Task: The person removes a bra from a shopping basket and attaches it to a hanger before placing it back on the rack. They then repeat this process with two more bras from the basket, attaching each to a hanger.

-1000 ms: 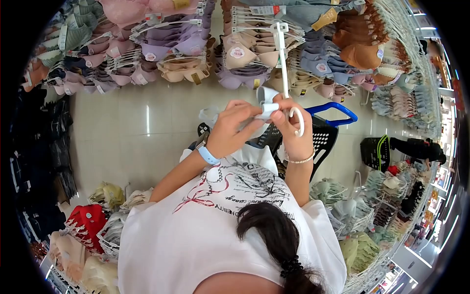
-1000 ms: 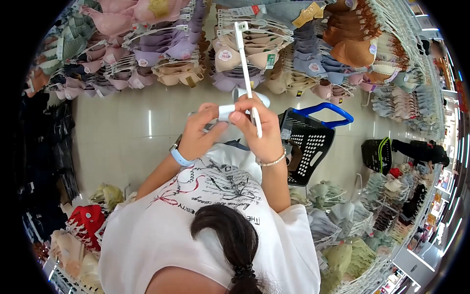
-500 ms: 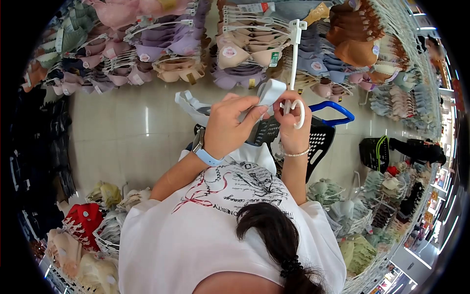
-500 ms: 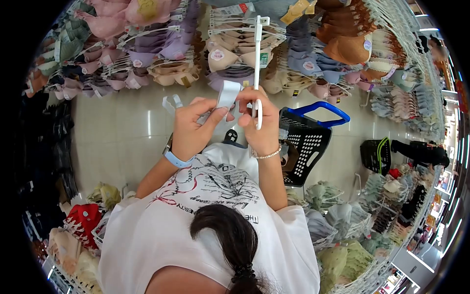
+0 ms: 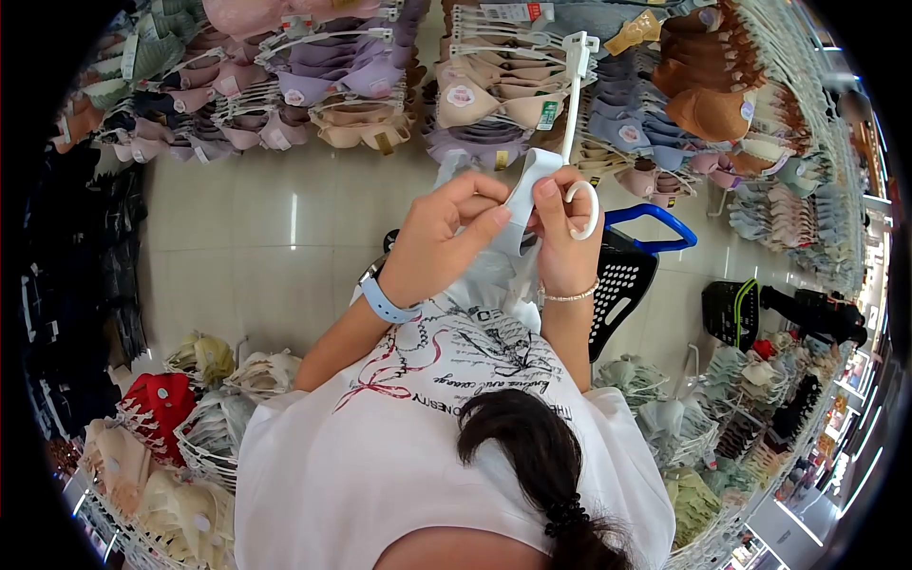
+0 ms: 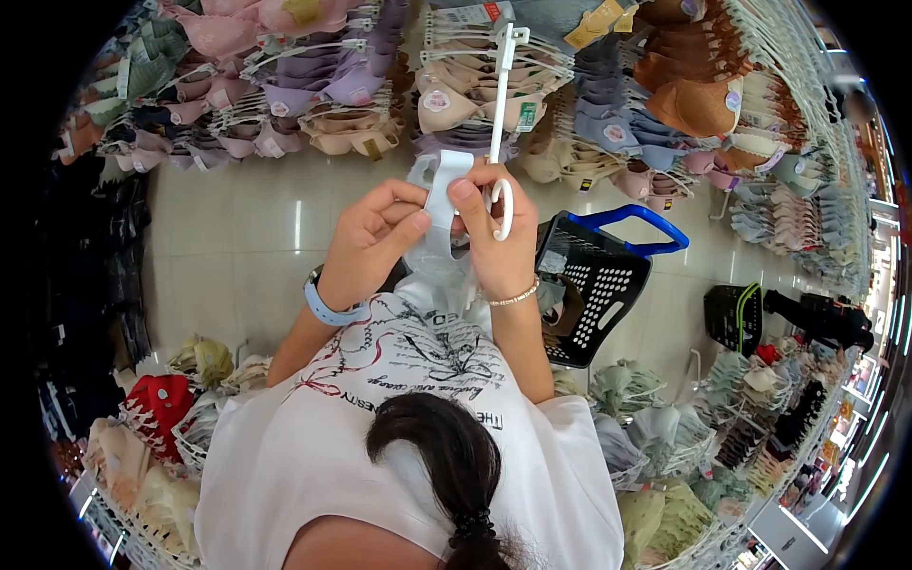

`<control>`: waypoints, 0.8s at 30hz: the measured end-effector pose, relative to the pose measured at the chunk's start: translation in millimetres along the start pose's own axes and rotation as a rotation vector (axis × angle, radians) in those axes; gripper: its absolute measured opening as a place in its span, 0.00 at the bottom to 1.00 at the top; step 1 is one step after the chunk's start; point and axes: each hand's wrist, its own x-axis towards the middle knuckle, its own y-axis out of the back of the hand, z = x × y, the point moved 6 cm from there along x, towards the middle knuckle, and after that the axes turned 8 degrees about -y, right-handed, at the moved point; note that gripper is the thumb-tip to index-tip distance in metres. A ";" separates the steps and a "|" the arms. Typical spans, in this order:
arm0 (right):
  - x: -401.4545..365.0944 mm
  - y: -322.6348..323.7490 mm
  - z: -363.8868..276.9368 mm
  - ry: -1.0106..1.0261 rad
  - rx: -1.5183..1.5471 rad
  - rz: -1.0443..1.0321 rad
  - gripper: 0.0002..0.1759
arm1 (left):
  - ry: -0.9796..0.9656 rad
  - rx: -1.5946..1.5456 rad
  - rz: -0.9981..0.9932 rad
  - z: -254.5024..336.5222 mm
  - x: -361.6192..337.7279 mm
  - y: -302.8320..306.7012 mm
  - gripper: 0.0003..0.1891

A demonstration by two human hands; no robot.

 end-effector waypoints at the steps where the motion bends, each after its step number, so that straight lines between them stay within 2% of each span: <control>1: 0.2 0.3 -0.3 0.004 -0.016 0.004 0.09 | 0.052 -0.058 -0.036 -2.1 -0.3 -2.0 0.08; 4: 1.4 1.1 -7.2 0.087 -0.088 -0.007 0.09 | 0.076 -0.047 0.006 1.8 2.1 -4.9 0.06; 11: 4.4 14.9 -8.1 0.126 -0.173 0.068 0.08 | 0.149 -0.044 -0.037 -0.6 9.0 -10.8 0.04; 13: 3.9 11.8 -21.7 0.496 -0.431 0.092 0.08 | 0.119 -0.031 0.012 -1.9 11.1 -8.8 0.04; 15: 1.5 13.7 -22.9 0.439 -0.396 0.110 0.07 | 0.120 -0.029 0.070 -4.0 13.2 -5.1 0.04; 17: 1.0 12.4 -26.0 0.461 -0.529 0.125 0.07 | 0.119 -0.027 0.130 -3.8 16.8 -0.4 0.04; 19: 2.7 10.9 -22.2 0.388 -0.467 0.081 0.08 | 0.023 -0.009 0.184 3.1 21.4 4.5 0.05; 20: 4.8 9.8 -17.8 0.313 -0.407 0.037 0.08 | 0.023 -0.010 0.185 4.7 22.2 3.5 0.05; 24: 10.6 7.2 -9.6 0.291 -0.360 0.060 0.09 | 0.012 -0.098 0.159 6.6 25.6 -2.4 0.05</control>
